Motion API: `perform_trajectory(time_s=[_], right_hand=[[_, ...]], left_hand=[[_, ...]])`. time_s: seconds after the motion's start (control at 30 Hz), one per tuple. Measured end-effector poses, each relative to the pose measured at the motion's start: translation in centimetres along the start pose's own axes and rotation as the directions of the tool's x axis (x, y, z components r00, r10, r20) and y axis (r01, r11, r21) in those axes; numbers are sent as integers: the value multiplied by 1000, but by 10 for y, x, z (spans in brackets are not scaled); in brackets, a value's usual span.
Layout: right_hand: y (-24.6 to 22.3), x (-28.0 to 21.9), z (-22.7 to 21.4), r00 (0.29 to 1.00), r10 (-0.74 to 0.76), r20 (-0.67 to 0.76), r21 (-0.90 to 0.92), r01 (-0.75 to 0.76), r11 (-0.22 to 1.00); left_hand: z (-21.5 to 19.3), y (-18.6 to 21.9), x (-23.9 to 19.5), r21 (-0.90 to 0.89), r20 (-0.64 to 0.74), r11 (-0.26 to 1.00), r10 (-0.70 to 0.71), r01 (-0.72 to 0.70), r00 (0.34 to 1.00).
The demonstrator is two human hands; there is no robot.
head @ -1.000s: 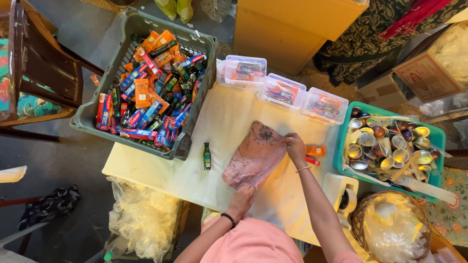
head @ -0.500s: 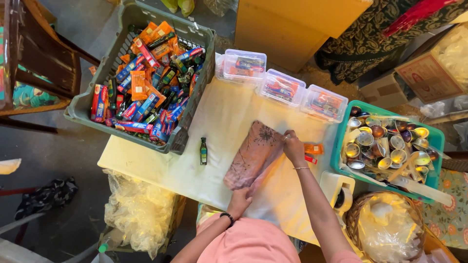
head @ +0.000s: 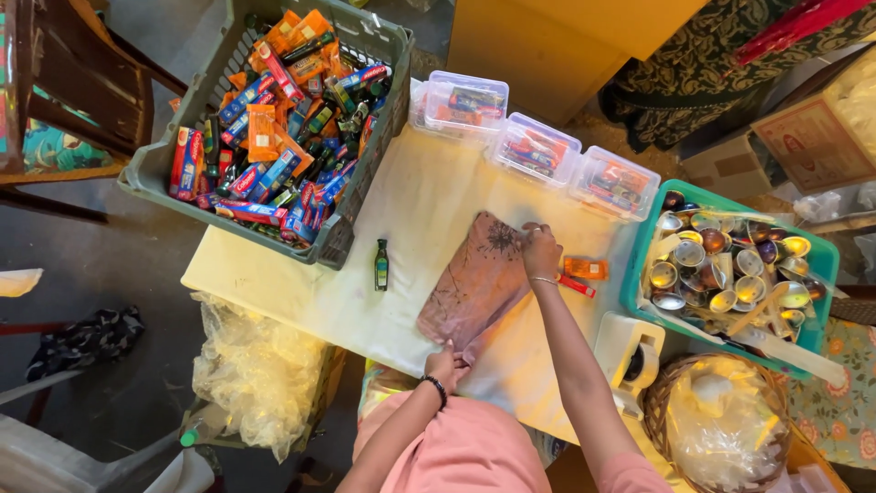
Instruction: The person wipes a table with a cloth, then picks up small snack packets and a bottle from a basket. They place the items into a clear plastic container and close the lid.
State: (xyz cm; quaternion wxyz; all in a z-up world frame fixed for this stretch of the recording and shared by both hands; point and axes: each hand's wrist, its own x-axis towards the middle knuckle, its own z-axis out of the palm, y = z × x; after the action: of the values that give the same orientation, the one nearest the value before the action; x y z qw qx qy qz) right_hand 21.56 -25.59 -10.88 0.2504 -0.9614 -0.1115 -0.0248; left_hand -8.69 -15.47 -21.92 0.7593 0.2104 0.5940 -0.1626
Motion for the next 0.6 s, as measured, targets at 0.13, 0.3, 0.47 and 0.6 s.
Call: perform_trajectory(time_s=[0.13, 0.3, 0.47, 0.6], right_hand=[[13, 6, 11, 993, 76, 88, 73, -83, 994], [16, 9, 9, 979, 143, 145, -140, -122, 983], [14, 7, 10, 972, 178, 153, -112, -161, 980], [17, 5, 14, 978, 173, 121, -104, -161, 982]], left_hand=[[11, 19, -73, 284, -119, 955, 127, -89, 985], [17, 23, -108, 801, -186, 571, 522, -179, 833], [27, 27, -114, 843, -234, 502, 665, -193, 709], [38, 37, -133, 845, -282, 522, 624, -120, 728]])
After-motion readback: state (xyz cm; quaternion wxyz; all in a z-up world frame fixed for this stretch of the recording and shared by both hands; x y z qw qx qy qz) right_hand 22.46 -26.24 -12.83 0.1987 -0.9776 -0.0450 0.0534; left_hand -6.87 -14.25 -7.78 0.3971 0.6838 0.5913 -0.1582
